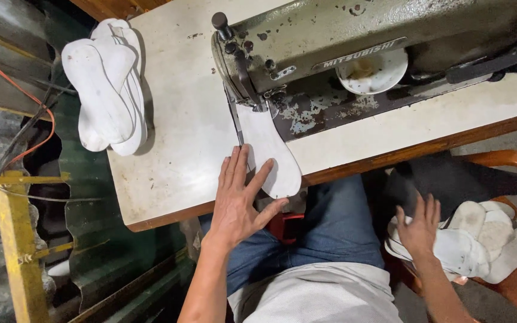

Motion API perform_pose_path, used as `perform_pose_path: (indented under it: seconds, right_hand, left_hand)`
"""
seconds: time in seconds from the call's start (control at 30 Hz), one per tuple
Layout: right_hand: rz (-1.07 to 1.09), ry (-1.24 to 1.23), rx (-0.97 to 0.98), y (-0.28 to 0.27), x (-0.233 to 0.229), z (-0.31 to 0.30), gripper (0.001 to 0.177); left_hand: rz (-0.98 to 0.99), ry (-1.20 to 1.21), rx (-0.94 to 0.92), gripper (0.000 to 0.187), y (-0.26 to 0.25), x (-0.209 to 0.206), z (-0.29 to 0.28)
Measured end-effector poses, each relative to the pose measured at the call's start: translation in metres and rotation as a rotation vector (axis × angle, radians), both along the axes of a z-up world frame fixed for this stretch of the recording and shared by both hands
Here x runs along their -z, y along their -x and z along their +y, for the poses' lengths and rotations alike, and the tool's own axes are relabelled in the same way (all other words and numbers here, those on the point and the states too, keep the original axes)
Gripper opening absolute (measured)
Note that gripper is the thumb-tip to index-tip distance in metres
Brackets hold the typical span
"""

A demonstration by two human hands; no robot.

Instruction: Using an industrial sewing machine to stitch the edges of shoe insoles.

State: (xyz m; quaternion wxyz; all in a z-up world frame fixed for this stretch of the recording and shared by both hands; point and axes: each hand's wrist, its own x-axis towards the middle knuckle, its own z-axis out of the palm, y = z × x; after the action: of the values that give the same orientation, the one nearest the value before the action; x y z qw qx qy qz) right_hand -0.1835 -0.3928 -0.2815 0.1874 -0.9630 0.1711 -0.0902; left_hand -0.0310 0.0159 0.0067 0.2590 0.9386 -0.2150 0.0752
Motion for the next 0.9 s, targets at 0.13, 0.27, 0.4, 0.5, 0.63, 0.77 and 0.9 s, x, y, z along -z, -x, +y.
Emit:
perform_pose_path:
  seconds: [0.13,0.27,0.4,0.5,0.63,0.77,0.9]
  right_hand:
    - [0.450,-0.063,0.163,0.072,0.092,-0.059,0.081]
    - [0.268,0.250,0.136,0.093,0.115,-0.064,0.072]
    - [0.650,-0.044,0.103,0.065,0.100,-0.081,0.067]
    - [0.732,-0.170,0.013,0.069,0.084,-0.093,0.080]
    - [0.821,-0.250,-0.100,0.080,0.078,-0.099,0.081]
    - [0.690,-0.124,-0.150,0.085,0.074,-0.095,0.079]
    - [0.751,0.041,-0.090,0.076,0.068,-0.089,0.068]
  left_hand:
    - [0.079,-0.032,0.072,0.071,-0.002,-0.010,0.005]
    - [0.085,-0.034,0.088,0.070,-0.005,-0.011,0.004]
    - [0.093,-0.056,0.084,0.070,-0.010,-0.012,0.003]
    - [0.075,-0.060,0.088,0.070,-0.013,-0.011,0.003]
    - [0.095,-0.076,0.081,0.072,-0.016,-0.014,0.002]
    - [0.083,-0.072,0.086,0.072,-0.018,-0.013,0.003]
    - [0.077,-0.078,0.079,0.072,-0.017,-0.011,0.005]
